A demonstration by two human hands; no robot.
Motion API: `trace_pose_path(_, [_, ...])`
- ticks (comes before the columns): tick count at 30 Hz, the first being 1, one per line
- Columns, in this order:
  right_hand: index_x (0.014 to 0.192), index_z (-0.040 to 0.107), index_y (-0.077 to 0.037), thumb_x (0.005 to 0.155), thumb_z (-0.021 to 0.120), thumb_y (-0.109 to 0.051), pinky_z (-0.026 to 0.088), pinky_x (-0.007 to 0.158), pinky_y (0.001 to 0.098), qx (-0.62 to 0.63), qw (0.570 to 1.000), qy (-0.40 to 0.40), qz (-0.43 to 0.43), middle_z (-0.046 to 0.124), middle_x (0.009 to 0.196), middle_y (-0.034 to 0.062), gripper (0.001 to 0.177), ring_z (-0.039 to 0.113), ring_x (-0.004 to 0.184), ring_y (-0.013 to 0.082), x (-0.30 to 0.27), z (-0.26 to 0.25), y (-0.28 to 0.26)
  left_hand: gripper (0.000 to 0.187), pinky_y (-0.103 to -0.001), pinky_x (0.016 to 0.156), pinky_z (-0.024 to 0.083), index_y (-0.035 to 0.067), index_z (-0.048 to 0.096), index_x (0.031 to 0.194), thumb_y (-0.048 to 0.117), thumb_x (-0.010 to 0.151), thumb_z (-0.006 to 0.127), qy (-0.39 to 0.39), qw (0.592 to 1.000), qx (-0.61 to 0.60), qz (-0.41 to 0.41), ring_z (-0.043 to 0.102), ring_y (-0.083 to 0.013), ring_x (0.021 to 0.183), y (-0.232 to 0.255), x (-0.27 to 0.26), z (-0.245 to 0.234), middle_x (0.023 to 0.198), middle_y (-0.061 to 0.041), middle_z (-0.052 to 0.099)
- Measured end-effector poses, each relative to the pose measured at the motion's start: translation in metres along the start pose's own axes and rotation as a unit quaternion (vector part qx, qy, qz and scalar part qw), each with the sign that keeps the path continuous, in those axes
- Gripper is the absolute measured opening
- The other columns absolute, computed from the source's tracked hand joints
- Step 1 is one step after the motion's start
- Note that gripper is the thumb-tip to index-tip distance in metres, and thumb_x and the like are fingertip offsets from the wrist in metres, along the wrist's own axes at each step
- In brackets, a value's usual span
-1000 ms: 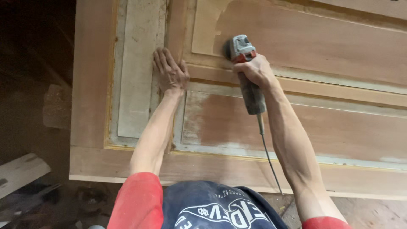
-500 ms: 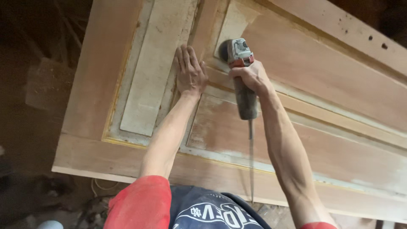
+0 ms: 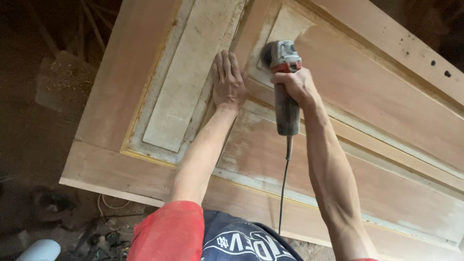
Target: The person uses an orbital sander to smooth the surface of a large wooden door. They move the sander across flat panels and along raised edges, generating visible dust while maintaining steady contact with the wood.
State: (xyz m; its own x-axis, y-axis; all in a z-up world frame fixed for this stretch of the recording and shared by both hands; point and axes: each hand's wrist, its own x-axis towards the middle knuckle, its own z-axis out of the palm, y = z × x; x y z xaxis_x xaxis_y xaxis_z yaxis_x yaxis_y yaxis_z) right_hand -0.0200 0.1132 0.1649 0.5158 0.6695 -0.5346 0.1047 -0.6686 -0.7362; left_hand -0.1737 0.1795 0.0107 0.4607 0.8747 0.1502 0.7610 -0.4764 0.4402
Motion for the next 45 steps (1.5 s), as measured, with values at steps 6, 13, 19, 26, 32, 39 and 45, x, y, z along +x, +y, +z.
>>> trace_pose_path(6, [0.102,0.077,-0.007,0.068,0.079,-0.018,0.052,0.067,0.0303,0.014,1.0,-0.007,0.007,0.069,0.084,0.0004,0.036,0.064,0.075,0.0144,-0.002,-0.005,0.003,0.07,-0.054,0.128,0.015,-0.007,0.028,0.157,0.034,0.104,0.049,-0.014,1.0,0.011,0.0,0.02,-0.0424,0.155,0.002,-0.001,-0.003,0.165,-0.026,0.027])
trace_pose_path(13, [0.099,0.079,-0.01,0.069,0.08,-0.018,0.054,0.067,0.03,0.007,1.0,0.012,0.011,0.071,0.084,0.0008,0.031,0.065,0.074,0.0142,-0.002,0.0,0.004,0.069,-0.054,0.128,0.015,-0.007,0.027,0.157,0.034,0.106,0.048,-0.018,1.0,0.007,-0.001,0.02,-0.0427,0.155,0.004,-0.001,-0.008,0.165,-0.027,0.026])
trace_pose_path(19, [0.1,0.078,-0.01,0.069,0.08,-0.017,0.053,0.065,0.0322,0.019,0.999,0.025,0.02,0.069,0.083,0.0016,0.032,0.064,0.072,0.0152,0.001,-0.003,0.005,0.07,-0.054,0.128,0.015,-0.008,0.027,0.157,0.035,0.106,0.047,-0.017,1.0,0.002,0.002,0.02,-0.0428,0.155,0.005,0.0,-0.009,0.166,-0.027,0.026])
trace_pose_path(26, [0.099,0.078,-0.01,0.067,0.08,-0.019,0.053,0.065,0.0305,0.001,1.0,0.02,0.01,0.071,0.083,0.0005,0.034,0.065,0.073,0.0131,0.008,-0.001,0.015,0.069,-0.055,0.127,0.017,-0.007,0.029,0.155,0.036,0.104,0.047,-0.026,1.0,-0.008,-0.004,0.022,-0.0427,0.154,0.002,-0.002,-0.009,0.164,-0.026,0.029])
trace_pose_path(32, [0.097,0.074,-0.005,0.071,0.081,-0.018,0.054,0.066,0.031,0.004,1.0,0.017,-0.002,0.07,0.082,0.0019,0.03,0.065,0.074,0.0137,0.011,-0.001,0.021,0.066,-0.054,0.129,0.018,-0.008,0.031,0.156,0.036,0.108,0.046,-0.005,1.0,0.011,0.005,0.024,-0.0431,0.156,0.002,-0.004,-0.01,0.164,-0.027,0.032])
trace_pose_path(39, [0.1,0.077,-0.007,0.071,0.078,-0.02,0.055,0.067,0.0307,0.0,1.0,0.022,-0.003,0.072,0.085,0.003,0.032,0.067,0.074,0.0136,0.006,-0.011,0.009,0.069,-0.054,0.126,0.02,-0.008,0.035,0.154,0.032,0.098,0.048,-0.025,0.998,0.063,0.008,0.027,-0.042,0.153,0.002,-0.002,-0.013,0.162,-0.026,0.035])
trace_pose_path(45, [0.098,0.076,-0.009,0.068,0.081,-0.021,0.054,0.065,0.0315,0.01,1.0,0.023,0.017,0.071,0.082,0.0014,0.033,0.066,0.072,0.0142,0.011,-0.016,0.004,0.065,-0.054,0.128,0.02,-0.009,0.035,0.154,0.034,0.108,0.047,0.011,0.999,0.027,0.017,0.027,-0.0432,0.154,0.006,-0.003,-0.018,0.162,-0.028,0.035])
